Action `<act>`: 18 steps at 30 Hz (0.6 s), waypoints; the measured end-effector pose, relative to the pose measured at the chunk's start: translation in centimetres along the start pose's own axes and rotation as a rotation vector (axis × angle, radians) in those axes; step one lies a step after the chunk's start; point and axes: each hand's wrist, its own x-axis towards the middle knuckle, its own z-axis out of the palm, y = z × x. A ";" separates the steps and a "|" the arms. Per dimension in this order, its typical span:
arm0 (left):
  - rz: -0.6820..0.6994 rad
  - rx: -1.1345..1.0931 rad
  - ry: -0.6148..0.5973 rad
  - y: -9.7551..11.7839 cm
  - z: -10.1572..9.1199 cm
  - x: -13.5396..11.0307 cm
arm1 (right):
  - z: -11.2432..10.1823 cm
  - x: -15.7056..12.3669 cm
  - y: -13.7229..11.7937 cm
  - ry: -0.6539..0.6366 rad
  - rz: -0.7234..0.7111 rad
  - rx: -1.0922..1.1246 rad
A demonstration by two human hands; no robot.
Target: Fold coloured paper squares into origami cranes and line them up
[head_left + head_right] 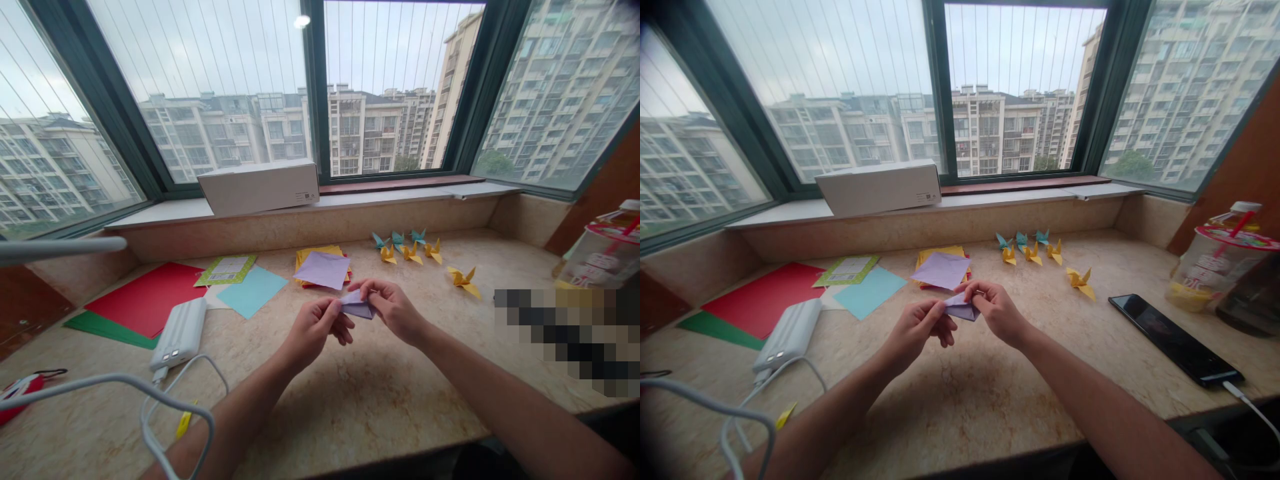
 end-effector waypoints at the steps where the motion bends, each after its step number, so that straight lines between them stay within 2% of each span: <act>1: 0.018 0.015 0.022 0.0 0.1 0.0 | 0.0 0.0 0.1 0.008 0.010 0.018; 7: 0.111 0.159 0.131 0.0 0.6 -0.3 | 0.4 0.3 0.2 0.048 0.034 0.042; 10: 0.101 0.236 0.111 -0.1 0.7 -0.6 | 0.7 0.2 0.3 0.071 0.000 0.057; 14: 0.087 0.304 0.065 -0.7 0.6 -0.6 | 1.0 -0.2 0.4 0.029 -0.019 -0.061; 18: 0.154 0.357 0.102 -1.2 0.6 -0.5 | 1.4 -0.4 0.5 0.081 0.016 -0.087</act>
